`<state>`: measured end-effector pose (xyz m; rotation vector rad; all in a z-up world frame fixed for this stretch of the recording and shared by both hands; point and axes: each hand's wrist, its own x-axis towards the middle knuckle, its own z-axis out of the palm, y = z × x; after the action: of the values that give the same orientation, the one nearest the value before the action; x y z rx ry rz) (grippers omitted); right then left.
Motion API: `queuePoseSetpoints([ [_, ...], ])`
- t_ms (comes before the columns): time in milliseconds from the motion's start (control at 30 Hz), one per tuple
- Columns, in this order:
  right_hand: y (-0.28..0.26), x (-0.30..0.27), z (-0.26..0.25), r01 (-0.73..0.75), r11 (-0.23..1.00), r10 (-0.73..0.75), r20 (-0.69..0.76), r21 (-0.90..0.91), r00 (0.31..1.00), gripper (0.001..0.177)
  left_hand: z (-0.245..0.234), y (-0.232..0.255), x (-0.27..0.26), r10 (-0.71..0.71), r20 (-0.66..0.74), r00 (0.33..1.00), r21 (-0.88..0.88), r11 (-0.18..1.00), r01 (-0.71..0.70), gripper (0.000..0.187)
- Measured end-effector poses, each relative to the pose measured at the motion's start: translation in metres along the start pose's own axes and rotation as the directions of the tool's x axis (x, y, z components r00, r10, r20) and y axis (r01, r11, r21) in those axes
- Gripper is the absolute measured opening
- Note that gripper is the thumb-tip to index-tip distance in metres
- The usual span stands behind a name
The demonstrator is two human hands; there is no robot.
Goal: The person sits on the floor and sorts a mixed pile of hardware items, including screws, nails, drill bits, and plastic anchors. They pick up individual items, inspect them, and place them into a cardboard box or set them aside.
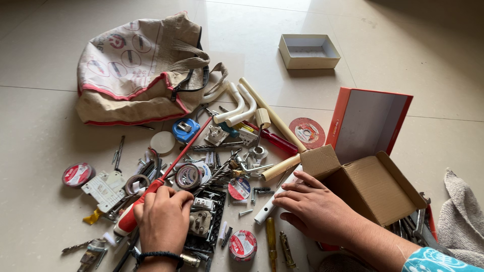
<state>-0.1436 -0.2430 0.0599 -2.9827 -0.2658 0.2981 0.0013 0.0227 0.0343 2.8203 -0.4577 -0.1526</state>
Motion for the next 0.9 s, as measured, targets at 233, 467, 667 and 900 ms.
queuePoseSetpoints([
  [233,0.002,0.0,0.003,0.004,0.999,-0.004,-0.003,-0.052,1.0,0.042,-0.002,-0.017,-0.004,-0.149,0.152,0.977,0.052,0.988,0.143,0.022],
  [467,0.0,0.003,0.003,-0.016,0.996,0.02,0.052,-0.088,0.998,0.046,0.014,-0.022,-0.016,-0.193,0.234,0.953,0.075,0.981,0.18,0.056],
  [667,-0.003,0.003,-0.002,-0.023,0.993,0.033,0.087,-0.116,0.996,0.047,0.041,-0.028,-0.011,-0.254,0.377,0.891,-0.298,0.877,0.376,0.059],
  [900,-0.005,0.002,-0.006,-0.047,0.993,0.064,0.16,-0.108,0.985,0.046,0.036,-0.02,-0.016,-0.115,0.188,0.975,-0.624,0.753,0.209,0.047],
])
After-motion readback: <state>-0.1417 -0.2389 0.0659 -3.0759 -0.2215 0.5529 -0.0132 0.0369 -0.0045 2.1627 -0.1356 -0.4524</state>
